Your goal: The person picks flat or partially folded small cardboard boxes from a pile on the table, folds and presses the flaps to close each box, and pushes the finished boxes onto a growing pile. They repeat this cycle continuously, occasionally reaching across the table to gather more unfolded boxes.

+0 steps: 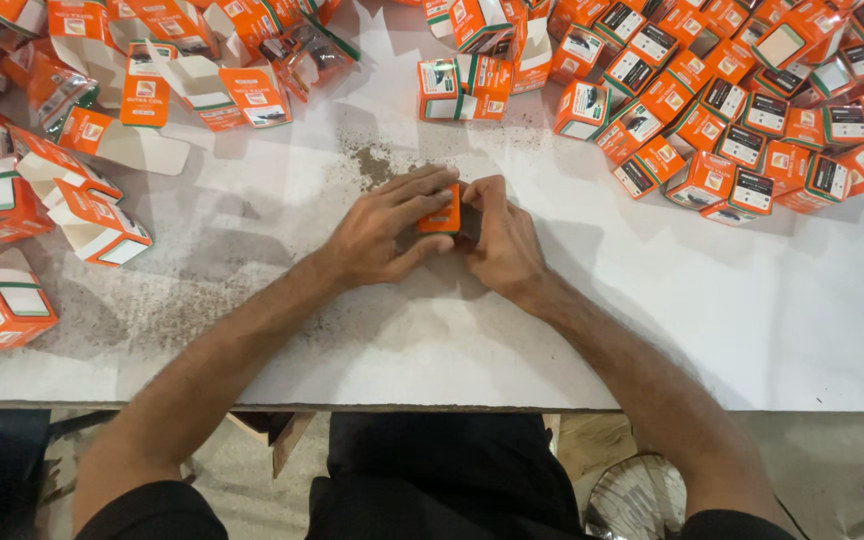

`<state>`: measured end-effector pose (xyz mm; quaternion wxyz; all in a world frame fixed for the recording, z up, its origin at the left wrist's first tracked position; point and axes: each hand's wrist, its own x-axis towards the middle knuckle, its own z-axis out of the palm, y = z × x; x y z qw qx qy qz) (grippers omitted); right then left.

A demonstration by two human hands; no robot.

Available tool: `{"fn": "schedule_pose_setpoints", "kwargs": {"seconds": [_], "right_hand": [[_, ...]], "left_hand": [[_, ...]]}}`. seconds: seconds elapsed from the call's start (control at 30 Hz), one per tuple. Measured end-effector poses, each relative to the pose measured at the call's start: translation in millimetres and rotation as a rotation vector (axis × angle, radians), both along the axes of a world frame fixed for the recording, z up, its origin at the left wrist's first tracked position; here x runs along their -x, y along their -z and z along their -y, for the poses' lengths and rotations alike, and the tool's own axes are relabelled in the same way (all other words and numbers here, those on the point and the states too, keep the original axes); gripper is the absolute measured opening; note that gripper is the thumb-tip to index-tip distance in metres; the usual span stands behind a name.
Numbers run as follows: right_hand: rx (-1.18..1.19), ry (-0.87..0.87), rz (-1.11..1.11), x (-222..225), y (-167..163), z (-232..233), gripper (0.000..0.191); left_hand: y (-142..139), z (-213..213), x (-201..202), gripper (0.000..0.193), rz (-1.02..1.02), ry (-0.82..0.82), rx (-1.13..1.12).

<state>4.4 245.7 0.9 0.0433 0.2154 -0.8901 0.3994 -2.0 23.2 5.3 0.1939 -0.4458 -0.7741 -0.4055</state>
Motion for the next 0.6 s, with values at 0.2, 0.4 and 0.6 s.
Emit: {"fn": "schedule_pose_setpoints", "kwargs": {"seconds": [0.2, 0.4, 0.6], "right_hand": [[0.055, -0.045, -0.010, -0.6, 2.2, -2.2, 0.060], [-0.062, -0.012, 0.079, -2.7, -2.9, -0.2, 0.052], [-0.158, -0.170, -0.224, -0.6, -20.8, -3.5, 0.039]], "left_hand": [[5.5, -1.0, 3.0, 0.026, 0.225, -0.024, -0.110], [2.9, 1.7, -0.9, 0.026, 0.056, -0.023, 0.093], [8.3, 14.4, 7.0, 0.029, 0.050, -0.023, 0.154]]}}
